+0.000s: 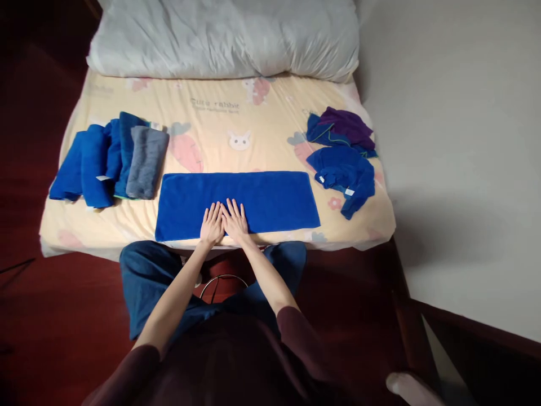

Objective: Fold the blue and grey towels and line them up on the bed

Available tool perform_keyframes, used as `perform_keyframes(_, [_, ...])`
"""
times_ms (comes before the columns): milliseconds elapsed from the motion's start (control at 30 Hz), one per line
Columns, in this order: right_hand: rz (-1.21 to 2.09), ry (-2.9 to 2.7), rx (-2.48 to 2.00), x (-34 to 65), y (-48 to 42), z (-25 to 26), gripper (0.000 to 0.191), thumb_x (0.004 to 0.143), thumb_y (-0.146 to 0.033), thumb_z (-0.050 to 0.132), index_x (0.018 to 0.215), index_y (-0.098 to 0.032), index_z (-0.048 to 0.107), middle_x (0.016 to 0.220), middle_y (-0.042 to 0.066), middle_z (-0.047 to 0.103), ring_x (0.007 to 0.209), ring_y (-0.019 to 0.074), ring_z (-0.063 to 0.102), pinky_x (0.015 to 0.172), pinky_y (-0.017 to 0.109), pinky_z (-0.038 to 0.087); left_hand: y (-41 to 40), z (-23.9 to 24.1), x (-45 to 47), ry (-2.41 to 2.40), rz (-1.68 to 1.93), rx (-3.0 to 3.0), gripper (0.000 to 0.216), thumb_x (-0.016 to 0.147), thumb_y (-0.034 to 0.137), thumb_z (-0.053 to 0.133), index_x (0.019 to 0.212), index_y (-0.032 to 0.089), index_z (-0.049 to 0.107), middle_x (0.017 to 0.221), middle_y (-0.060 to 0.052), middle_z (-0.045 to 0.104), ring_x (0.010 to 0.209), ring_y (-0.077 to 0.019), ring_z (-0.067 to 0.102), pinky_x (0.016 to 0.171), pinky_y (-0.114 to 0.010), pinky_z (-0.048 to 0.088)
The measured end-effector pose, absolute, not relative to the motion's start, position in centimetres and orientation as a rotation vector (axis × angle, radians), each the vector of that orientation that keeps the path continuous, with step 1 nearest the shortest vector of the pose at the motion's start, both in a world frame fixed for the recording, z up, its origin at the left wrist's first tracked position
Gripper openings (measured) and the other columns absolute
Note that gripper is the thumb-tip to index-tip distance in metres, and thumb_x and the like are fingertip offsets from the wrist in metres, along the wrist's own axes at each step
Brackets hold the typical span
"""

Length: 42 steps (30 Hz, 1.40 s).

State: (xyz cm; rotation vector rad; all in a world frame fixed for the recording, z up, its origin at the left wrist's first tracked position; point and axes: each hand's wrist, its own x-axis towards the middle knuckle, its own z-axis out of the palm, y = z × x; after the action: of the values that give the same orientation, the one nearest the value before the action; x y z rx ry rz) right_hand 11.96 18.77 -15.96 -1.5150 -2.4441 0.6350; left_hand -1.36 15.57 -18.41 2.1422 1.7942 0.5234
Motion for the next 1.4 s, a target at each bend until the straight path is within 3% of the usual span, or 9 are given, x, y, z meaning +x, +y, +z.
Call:
perform_keyframes(133, [0.656, -2.455, -1.482, 12.7, 18.6, -17.6, 0.057, 0.107, -0.037, 0.028, 0.161, -0.024, 0.029, 0.170, -0.003, 0.017, 0.159, 0.0224, 0.007, 0.129, 0.051, 0.002, 15.0, -19.6, -1.7, 1.800, 0.504, 2.144, 0.062, 0.102, 0.033, 0.026, 0.161, 0.013, 0.027, 0.169, -0.010, 0.018, 0.158, -0.0255, 0.010, 0.129, -0.051, 0.011])
perform_keyframes(400, [0.586, -2.351, -1.630, 21.4, 21.7, -18.2, 0.060, 0.106, -0.045, 0.029, 0.161, -0.021, 0.029, 0.171, 0.004, 0.013, 0.159, 0.0254, 0.008, 0.128, 0.055, 0.000, 16.8, -18.4, -5.4, 1.794, 0.486, 2.143, 0.059, 0.102, 0.044, 0.034, 0.158, 0.024, 0.037, 0.169, -0.004, 0.020, 0.157, -0.0267, 0.016, 0.129, -0.051, 0.008])
perform_keyframes(933, [0.165, -2.126, -2.197, 37.0, 24.9, -20.3, 0.065, 0.105, -0.046, 0.018, 0.162, -0.016, 0.025, 0.170, 0.010, 0.018, 0.157, 0.0255, 0.015, 0.127, 0.053, 0.014, 16.8, -17.8, -14.1, 2.110, 0.424, 2.021, 0.062, 0.102, 0.049, 0.033, 0.159, 0.025, 0.035, 0.170, -0.004, 0.019, 0.157, -0.0272, 0.015, 0.127, -0.053, 0.009])
perform_keyframes(1033, [0.126, -2.122, -2.187, 37.5, 25.4, -20.0, 0.063, 0.105, -0.044, 0.019, 0.160, -0.016, 0.031, 0.168, 0.011, 0.026, 0.154, 0.0275, 0.021, 0.124, 0.054, 0.020, 17.4, -17.5, -14.2, 2.110, 0.420, 2.024, 0.058, 0.101, 0.045, 0.034, 0.155, 0.024, 0.041, 0.168, -0.008, 0.026, 0.155, -0.0296, 0.021, 0.125, -0.054, 0.015])
perform_keyframes(1200, [0.074, -1.997, -2.193, 37.8, 30.2, -19.2, 0.054, 0.102, -0.039, 0.030, 0.143, -0.014, 0.055, 0.147, 0.018, 0.052, 0.135, 0.0349, 0.045, 0.110, 0.055, 0.038, 23.0, -16.6, -16.6, 2.123, 0.410, 1.954, 0.048, 0.101, 0.036, 0.033, 0.136, 0.018, 0.062, 0.143, -0.016, 0.055, 0.134, -0.0336, 0.047, 0.114, -0.052, 0.036])
perform_keyframes(1400, [0.209, -2.091, -2.182, 41.5, 39.6, -18.9, 0.041, 0.089, -0.022, 0.049, 0.124, -0.011, 0.068, 0.129, 0.019, 0.064, 0.120, 0.0318, 0.056, 0.104, 0.047, 0.045, 32.6, -16.6, -22.1, 2.067, 0.424, 1.884, 0.040, 0.093, 0.024, 0.041, 0.119, 0.013, 0.069, 0.122, -0.016, 0.067, 0.114, -0.0288, 0.059, 0.107, -0.044, 0.044])
